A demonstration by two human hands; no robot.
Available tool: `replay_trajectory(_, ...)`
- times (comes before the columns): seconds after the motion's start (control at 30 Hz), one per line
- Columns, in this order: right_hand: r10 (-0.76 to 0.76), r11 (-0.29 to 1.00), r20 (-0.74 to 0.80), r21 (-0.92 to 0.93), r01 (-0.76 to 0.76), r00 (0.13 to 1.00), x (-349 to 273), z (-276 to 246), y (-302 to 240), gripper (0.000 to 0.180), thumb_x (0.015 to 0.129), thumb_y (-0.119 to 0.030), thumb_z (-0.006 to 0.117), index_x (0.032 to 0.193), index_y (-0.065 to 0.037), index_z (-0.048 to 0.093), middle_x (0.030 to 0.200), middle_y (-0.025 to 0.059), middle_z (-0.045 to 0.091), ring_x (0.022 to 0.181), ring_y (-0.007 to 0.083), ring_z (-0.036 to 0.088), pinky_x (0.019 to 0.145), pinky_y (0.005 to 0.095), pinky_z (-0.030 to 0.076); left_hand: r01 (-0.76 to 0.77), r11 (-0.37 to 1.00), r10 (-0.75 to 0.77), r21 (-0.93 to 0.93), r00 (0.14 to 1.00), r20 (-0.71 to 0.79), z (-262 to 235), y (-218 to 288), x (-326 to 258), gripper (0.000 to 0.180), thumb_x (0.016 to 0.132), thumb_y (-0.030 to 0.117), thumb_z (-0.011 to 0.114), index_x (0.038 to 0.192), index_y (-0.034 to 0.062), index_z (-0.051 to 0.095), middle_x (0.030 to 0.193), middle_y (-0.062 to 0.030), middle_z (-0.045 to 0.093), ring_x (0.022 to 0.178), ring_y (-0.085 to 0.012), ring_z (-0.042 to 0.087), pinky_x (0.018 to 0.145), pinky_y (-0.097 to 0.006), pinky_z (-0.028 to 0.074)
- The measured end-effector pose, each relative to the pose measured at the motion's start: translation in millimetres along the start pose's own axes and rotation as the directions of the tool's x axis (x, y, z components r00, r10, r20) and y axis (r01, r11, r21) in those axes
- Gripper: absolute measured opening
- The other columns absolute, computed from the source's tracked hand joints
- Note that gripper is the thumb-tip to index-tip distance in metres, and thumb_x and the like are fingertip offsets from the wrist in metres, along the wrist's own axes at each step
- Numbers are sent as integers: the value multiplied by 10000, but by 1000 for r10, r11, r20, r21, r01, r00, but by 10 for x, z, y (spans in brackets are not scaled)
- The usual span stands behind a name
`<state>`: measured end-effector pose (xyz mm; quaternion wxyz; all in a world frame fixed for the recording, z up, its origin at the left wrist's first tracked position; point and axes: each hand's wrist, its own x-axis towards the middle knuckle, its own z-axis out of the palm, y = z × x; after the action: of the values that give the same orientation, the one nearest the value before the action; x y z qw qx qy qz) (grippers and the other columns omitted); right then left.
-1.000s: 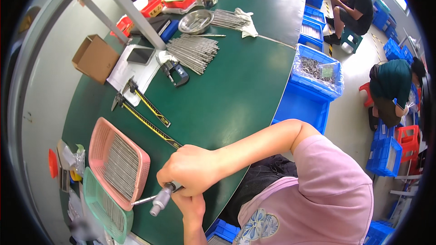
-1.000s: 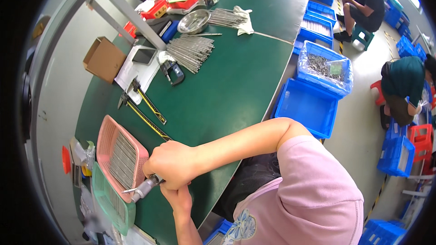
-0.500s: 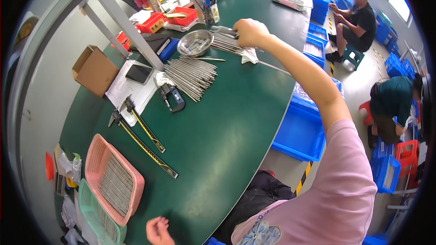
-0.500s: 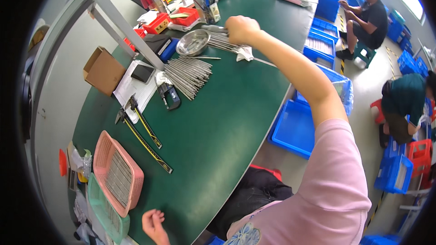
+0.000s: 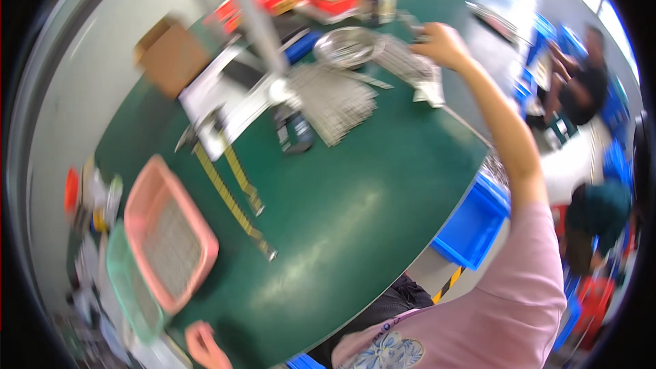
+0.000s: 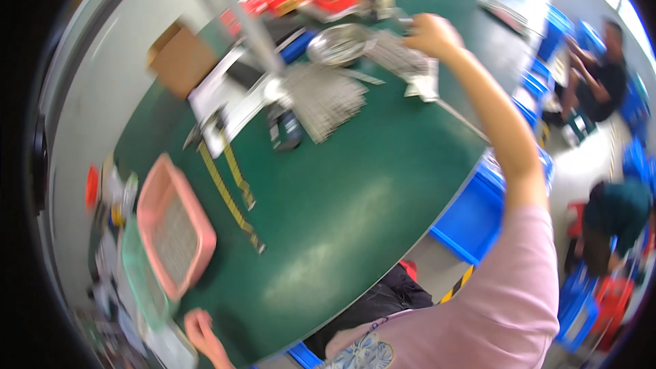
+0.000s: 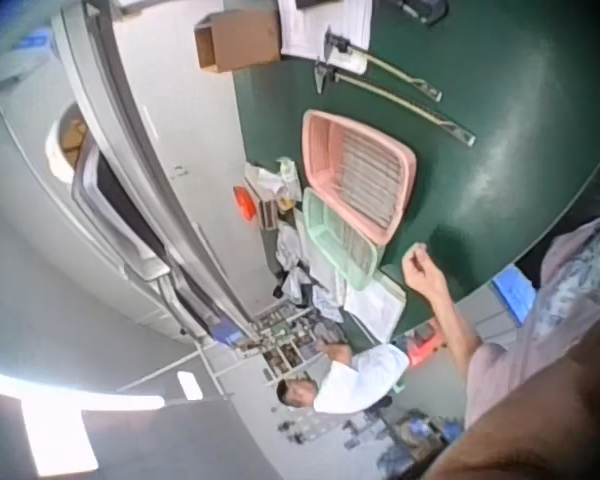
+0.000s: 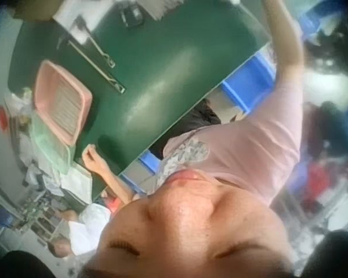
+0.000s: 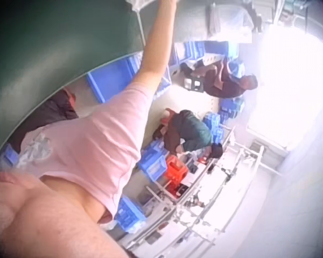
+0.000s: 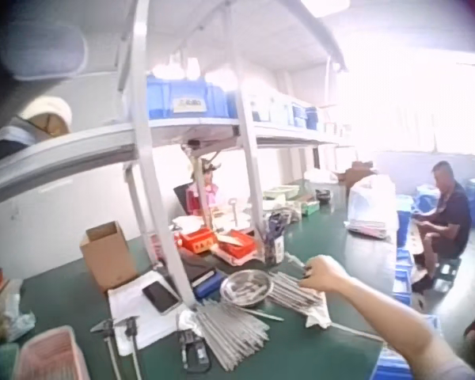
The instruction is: The person repeatedly picks up thin metal rods from a green basket and measures their diameter using a digital caliper. After taking a measurement, the person places the rod into a pink basket. This process is repeated continuously throughout the video.
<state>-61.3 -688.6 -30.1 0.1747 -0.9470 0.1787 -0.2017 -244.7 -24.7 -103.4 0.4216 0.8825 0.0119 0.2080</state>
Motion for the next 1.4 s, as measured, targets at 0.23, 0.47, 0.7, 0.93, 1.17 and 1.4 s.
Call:
replay_trajectory(0.23,-89,707,123,707,-24,988,-1235,-59,-320,209,744,-199,615,816,-11,557,661,65,568,424,85,469,369,195,339,1,1000,1,17,987,-158,128,415,1132,223,768,141,579,925,-13,541,840,-75,544,709,-99,484,625,-252,398)
replay_trajectory(0.47,-414,-253,485,752,-609,770,-2090,346,-1691,333,711,-274,591,914,-25,503,730,119,533,436,169,439,404,260,375,-328,854,279,405,944,177,706,59,1975,266,747,196,579,965,45,579,1005,-153,533,894,-295,538,773,-393,428)
replay_trajectory(0.7,-676,-300,518,455,-838,523,-2326,839,-2003,336,702,-245,581,944,-23,511,801,147,542,502,194,461,443,288,388,-358,776,248,519,930,272,1116,63,2258,279,735,258,565,902,36,574,948,-163,539,923,-332,510,793,-433,404)
replay_trajectory(0.93,-707,-320,470,455,-831,529,-2325,850,-1959,312,719,-245,543,942,-29,508,822,152,545,512,190,478,493,286,408,-334,862,341,382,939,52,1053,89,2229,296,725,163,612,962,23,503,850,-132,541,812,-282,542,737,-383,432)
replay_trajectory(1.17,-705,-322,471,453,-831,530,-2389,820,-1889,314,719,-246,548,945,-32,507,824,151,550,492,186,477,483,280,409,-9,879,97,-476,982,161,580,701,1572,248,767,75,598,988,26,495,774,-21,500,640,-71,484,536,-187,395)
replay_trajectory(1.4,-730,-352,273,636,-686,627,-2332,602,-1865,409,724,-274,586,1002,16,512,770,151,550,494,153,471,449,243,379,223,963,-99,-150,815,571,398,624,1260,114,751,118,649,789,28,591,665,24,541,583,-41,469,504,-176,375)
